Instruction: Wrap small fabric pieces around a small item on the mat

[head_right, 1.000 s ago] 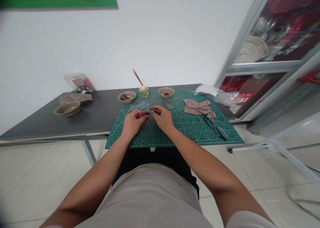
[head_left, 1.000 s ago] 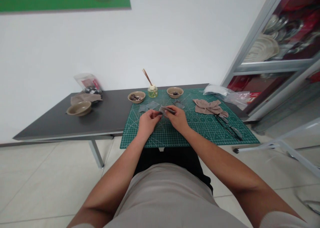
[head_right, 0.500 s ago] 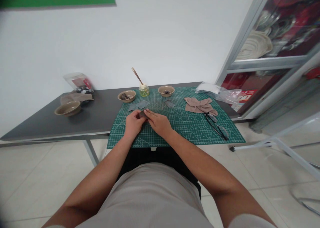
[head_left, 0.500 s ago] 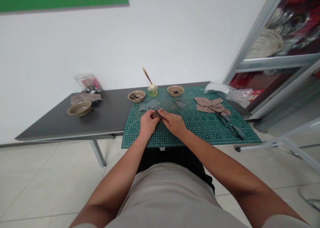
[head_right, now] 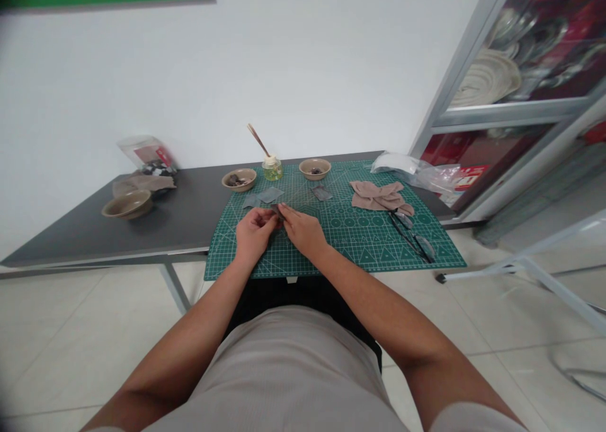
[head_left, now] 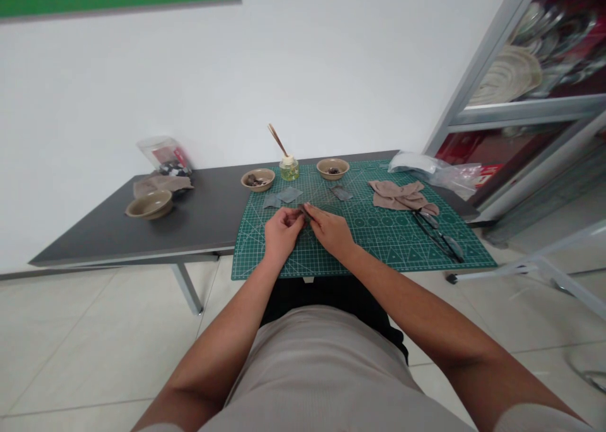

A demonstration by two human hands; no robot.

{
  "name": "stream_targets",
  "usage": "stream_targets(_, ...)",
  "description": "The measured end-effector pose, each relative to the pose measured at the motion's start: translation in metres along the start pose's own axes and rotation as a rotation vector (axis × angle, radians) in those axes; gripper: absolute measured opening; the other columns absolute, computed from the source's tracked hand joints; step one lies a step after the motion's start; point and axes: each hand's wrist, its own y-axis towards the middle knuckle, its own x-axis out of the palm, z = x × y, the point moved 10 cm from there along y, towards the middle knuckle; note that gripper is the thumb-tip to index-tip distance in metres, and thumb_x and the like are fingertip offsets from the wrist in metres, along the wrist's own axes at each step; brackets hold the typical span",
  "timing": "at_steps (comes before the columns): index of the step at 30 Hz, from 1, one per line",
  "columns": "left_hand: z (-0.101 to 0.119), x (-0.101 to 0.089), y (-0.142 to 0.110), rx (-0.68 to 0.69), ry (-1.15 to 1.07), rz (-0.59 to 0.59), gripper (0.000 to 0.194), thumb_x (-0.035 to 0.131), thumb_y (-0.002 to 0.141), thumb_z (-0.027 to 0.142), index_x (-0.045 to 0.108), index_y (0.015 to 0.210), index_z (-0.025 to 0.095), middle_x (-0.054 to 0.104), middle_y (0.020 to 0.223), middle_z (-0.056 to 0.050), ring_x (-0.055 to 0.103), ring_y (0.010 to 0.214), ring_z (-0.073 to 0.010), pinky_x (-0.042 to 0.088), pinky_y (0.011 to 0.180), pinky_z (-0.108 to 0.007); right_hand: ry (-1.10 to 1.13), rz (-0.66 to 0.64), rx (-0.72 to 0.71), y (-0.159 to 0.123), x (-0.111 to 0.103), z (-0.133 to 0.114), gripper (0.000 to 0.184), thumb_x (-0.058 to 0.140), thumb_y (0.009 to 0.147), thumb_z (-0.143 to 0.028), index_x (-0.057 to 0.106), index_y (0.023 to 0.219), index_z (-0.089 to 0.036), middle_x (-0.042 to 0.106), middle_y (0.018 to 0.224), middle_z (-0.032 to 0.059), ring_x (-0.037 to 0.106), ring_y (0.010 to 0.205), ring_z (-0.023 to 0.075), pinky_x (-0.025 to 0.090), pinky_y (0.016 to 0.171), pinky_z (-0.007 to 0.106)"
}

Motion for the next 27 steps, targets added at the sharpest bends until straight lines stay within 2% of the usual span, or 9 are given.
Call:
stream_targets(6,0.007,-0.005,-0.002,0.076,0.165,0.033,0.011,0.065,0.074,0.028,0.060,0.071,0.019,0.057,0.059,0.005,0.052,0.057,-0.0106,0.042,0.058,-0.023,-0.005,-0.048,-0.094,-0.001,0.005,-0.013,0.047,0.042,0.092,-0.011,0.052,0.137,-0.023,0.051,0.142,0.0032,0.059,0.121,0.0181,0.051,0.101,0.033)
stream_targets(11,0.002,-0.006,-0.004,0.042,0.075,0.047,0.015,0.066,0.075,0.033,0.064,0.080,0.019,0.064,0.068,0.003,0.056,0.060,-0.0117,0.045,0.060,-0.024,-0.002,-0.012,-0.019,-0.001,0.000,-0.004,0.050,0.044,0.091,-0.011,0.051,0.139,-0.024,0.055,0.138,0.0039,0.061,0.119,0.0210,0.052,0.100,0.038)
stream_targets(17,0.005,-0.005,-0.004,0.080,0.153,0.036,0.011,0.066,0.074,0.028,0.061,0.071,0.019,0.056,0.060,0.005,0.052,0.057,-0.0103,0.042,0.058,-0.022,-0.003,-0.037,-0.112,-0.003,0.002,-0.014,0.049,0.042,0.092,-0.011,0.051,0.138,-0.024,0.052,0.142,0.0041,0.057,0.123,0.0180,0.050,0.103,0.033)
stream_targets(27,-0.001,-0.008,-0.007,0.041,0.075,0.073,0.013,0.068,0.074,0.031,0.065,0.078,0.019,0.066,0.069,0.001,0.060,0.061,-0.0123,0.047,0.061,-0.024,-0.034,-0.014,-0.024,-0.002,0.000,-0.006,0.050,0.044,0.091,-0.013,0.051,0.138,-0.024,0.053,0.140,0.0035,0.062,0.117,0.0197,0.053,0.098,0.035)
